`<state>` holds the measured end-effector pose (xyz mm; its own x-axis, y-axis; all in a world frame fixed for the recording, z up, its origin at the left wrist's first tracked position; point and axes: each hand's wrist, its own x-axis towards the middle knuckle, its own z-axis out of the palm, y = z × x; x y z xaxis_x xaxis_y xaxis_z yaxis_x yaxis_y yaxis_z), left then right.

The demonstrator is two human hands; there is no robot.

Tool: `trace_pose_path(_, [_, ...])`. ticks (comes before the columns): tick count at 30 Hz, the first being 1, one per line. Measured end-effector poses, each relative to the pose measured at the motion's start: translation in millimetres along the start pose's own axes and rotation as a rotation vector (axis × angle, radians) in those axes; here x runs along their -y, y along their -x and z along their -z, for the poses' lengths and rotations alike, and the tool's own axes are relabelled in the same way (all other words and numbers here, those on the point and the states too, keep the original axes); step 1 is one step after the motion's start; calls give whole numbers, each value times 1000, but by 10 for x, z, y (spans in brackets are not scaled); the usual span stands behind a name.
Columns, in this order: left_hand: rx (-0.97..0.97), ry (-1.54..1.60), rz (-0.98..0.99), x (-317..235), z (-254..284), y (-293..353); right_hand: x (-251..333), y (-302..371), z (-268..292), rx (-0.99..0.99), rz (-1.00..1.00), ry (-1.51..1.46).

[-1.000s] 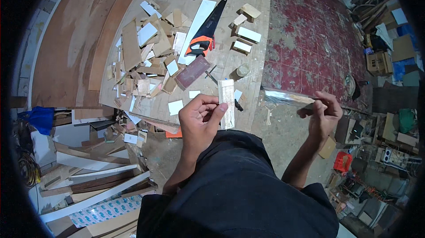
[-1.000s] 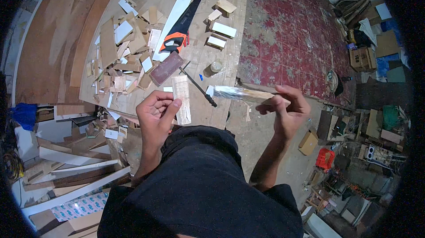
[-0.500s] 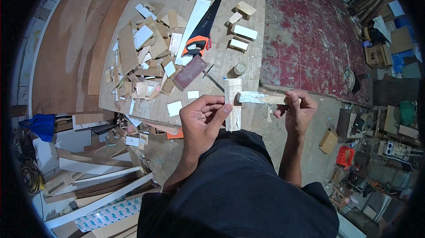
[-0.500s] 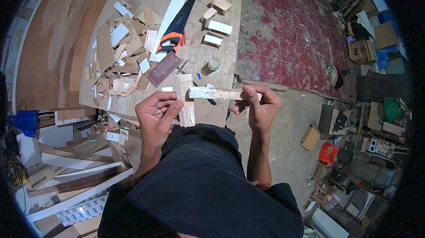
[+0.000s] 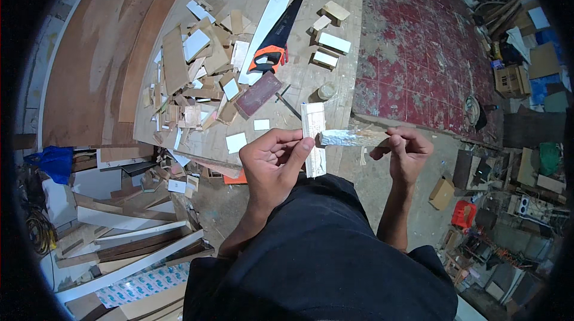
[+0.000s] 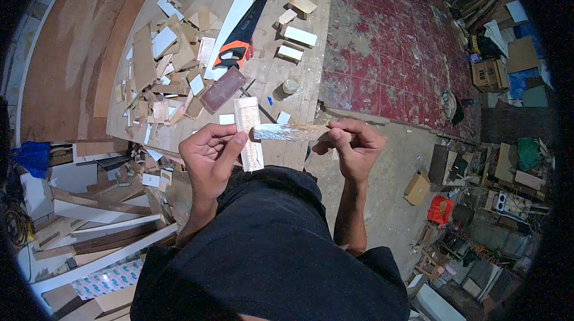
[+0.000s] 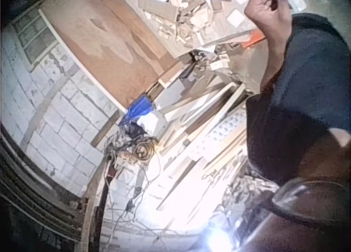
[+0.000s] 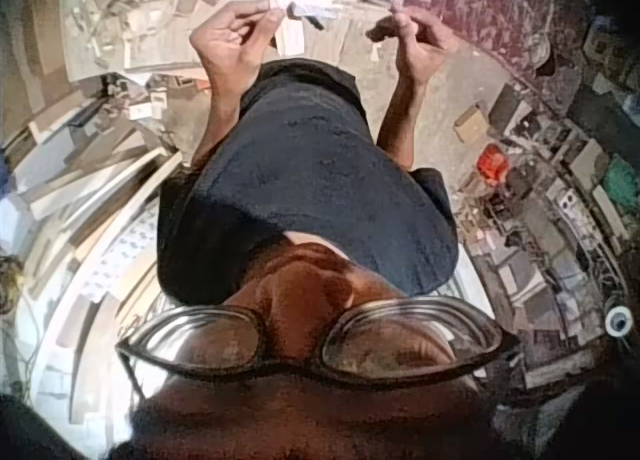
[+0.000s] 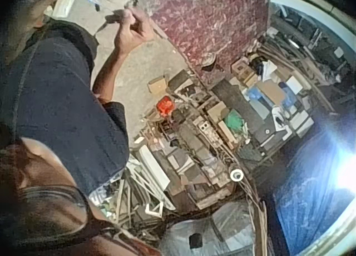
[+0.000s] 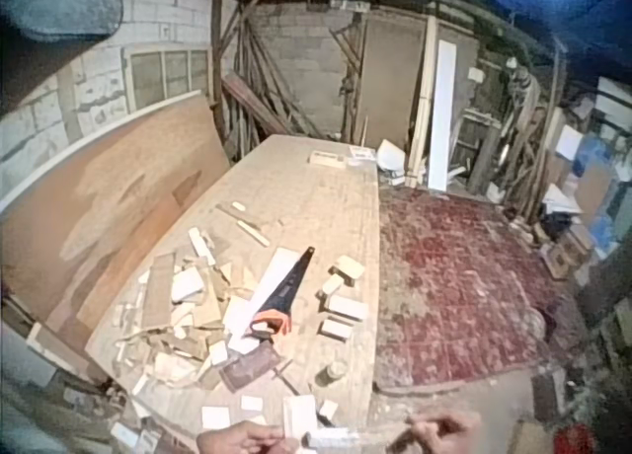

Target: Measure, mark, and glue small wooden blocks together on a workshop bench.

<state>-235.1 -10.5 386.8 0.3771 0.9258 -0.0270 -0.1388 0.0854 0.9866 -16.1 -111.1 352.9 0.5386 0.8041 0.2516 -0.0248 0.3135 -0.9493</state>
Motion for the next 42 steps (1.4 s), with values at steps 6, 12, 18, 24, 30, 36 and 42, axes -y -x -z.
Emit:
trace_pose_path(6, [31,48,59,93,71,-32,135,10,46,40,167,75])
trace_pose_path(12, [59,117,147,135,96,-80,223,-9,158,173,312,285])
trace_pose_path(18, [73,225,281,75,91,-111,310,28,92,260,377,410])
trace_pose_path(24, [37,301,294,155,137,-112,386,28,160,311,405,491])
trace_pose_path(30, [45,178,162,80,85,-88,303,2,100,193,307,293])
trace_pose_path(36, [29,155,98,84,61,-94,198,-40,152,239,232,313])
trace_pose_path(42, [4,148,79,172,89,-89,158,-32,215,147,236,270])
